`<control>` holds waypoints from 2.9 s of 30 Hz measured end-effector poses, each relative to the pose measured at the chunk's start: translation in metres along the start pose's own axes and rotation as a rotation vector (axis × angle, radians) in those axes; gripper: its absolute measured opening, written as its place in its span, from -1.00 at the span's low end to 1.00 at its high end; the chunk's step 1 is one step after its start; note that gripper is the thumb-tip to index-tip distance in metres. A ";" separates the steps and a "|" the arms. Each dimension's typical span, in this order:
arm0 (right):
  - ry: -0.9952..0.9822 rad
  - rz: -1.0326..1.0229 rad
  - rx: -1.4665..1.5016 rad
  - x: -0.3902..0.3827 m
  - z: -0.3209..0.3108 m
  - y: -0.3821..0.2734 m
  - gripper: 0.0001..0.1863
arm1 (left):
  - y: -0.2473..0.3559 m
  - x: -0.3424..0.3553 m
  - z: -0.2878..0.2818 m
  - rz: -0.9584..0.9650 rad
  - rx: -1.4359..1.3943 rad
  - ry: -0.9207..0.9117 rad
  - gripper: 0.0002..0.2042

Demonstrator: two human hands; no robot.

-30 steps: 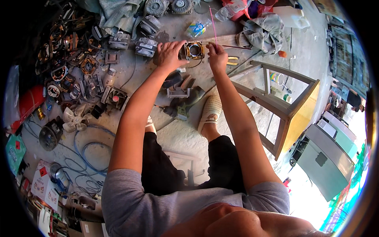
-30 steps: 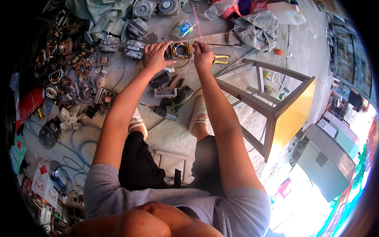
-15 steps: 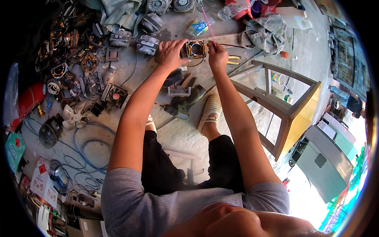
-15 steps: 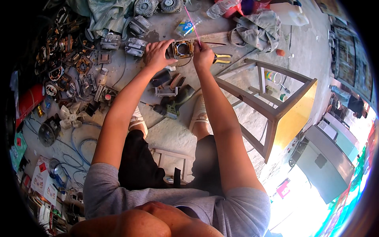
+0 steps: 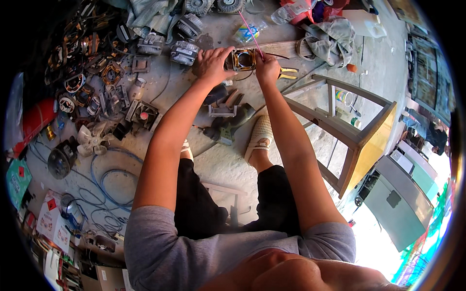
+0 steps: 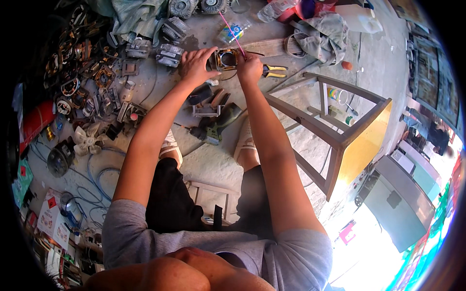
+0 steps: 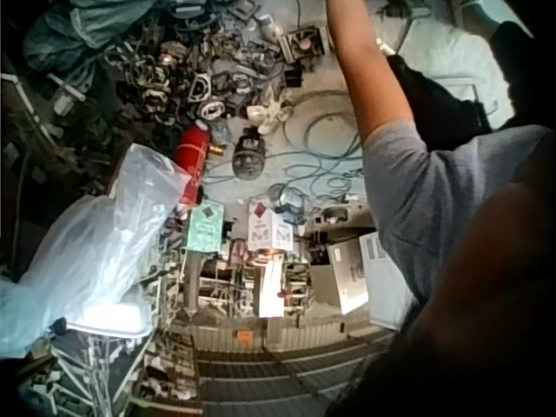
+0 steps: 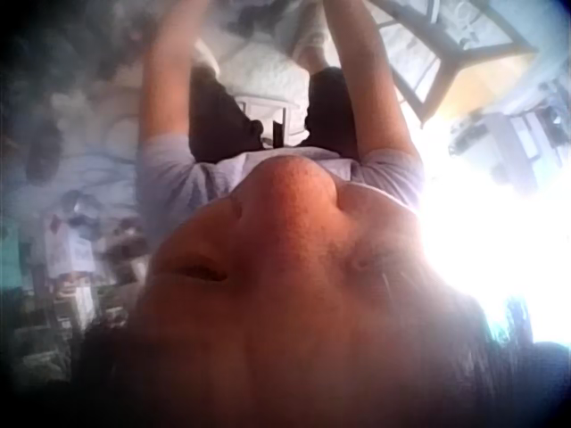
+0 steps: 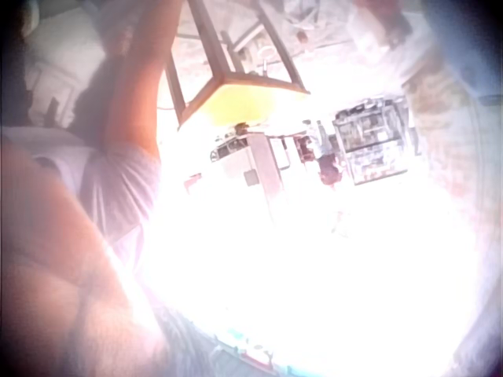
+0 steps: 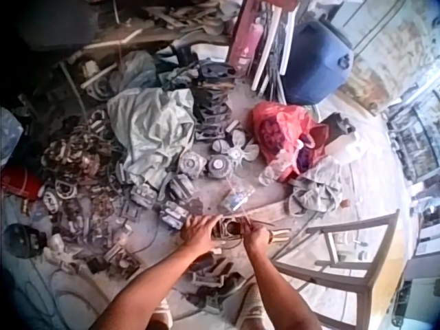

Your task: The person assembles a fan motor by attaching a metal casing over the internal components and securing it with screws using a power drill.

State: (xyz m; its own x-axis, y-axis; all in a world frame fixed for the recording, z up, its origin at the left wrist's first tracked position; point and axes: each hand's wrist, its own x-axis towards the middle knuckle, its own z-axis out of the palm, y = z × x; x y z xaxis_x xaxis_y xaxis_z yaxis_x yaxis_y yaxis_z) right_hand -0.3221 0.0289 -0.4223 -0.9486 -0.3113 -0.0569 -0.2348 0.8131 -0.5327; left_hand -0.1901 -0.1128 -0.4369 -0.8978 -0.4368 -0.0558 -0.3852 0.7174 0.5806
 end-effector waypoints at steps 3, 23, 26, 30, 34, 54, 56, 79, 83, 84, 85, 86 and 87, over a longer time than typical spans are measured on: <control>-0.020 0.045 -0.032 0.002 0.002 0.000 -0.65 | -0.001 -0.001 0.001 -0.001 -0.005 0.008 -0.14; -0.176 -0.317 -0.005 -0.079 -0.042 -0.009 -0.82 | 0.031 -0.045 -0.028 -0.187 -0.633 -0.213 -0.37; -0.257 -0.444 -0.048 -0.090 -0.038 -0.023 -0.87 | 0.033 -0.067 -0.016 -0.283 -1.191 -0.210 -0.63; -0.319 -0.507 -0.053 -0.098 -0.033 -0.042 -0.73 | 0.034 -0.080 -0.017 -0.374 -1.383 0.009 -0.70; -0.138 -0.498 -0.028 -0.104 -0.040 -0.045 -0.55 | 0.022 -0.080 -0.046 -0.448 -1.324 0.209 -0.72; -0.607 1.046 1.695 -0.090 0.004 -0.039 -0.82 | 0.020 -0.103 -0.049 -0.607 -1.409 0.338 -0.71; -0.638 1.011 1.701 -0.091 0.004 -0.040 -0.82 | 0.022 -0.100 -0.047 -0.650 -1.425 0.284 -0.70; -0.719 0.982 1.748 -0.102 0.006 -0.043 -0.81 | 0.030 -0.084 -0.044 -0.660 -1.566 0.153 -0.77; -0.751 0.994 1.711 -0.099 0.002 -0.047 -0.79 | 0.030 -0.084 -0.048 -0.639 -1.580 0.129 -0.79; -0.761 0.985 1.704 -0.098 0.002 -0.047 -0.79 | 0.029 -0.084 -0.047 -0.628 -1.577 0.123 -0.79; -0.770 0.976 1.698 -0.098 0.001 -0.046 -0.78 | 0.028 -0.085 -0.046 -0.618 -1.574 0.117 -0.79; -0.780 0.967 1.690 -0.097 0.001 -0.046 -0.78 | 0.027 -0.085 -0.045 -0.608 -1.571 0.112 -0.79; -0.795 0.964 1.687 -0.096 0.000 -0.047 -0.78 | 0.027 -0.085 -0.045 -0.607 -1.566 0.108 -0.79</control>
State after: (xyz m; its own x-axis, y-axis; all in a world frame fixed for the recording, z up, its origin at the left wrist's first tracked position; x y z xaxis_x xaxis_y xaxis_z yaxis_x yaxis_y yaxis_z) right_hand -0.2205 0.0208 -0.3921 -0.2412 -0.6290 -0.7391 0.9699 -0.1811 -0.1624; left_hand -0.1146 -0.0811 -0.3798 -0.6664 -0.5086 -0.5452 -0.0174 -0.7204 0.6933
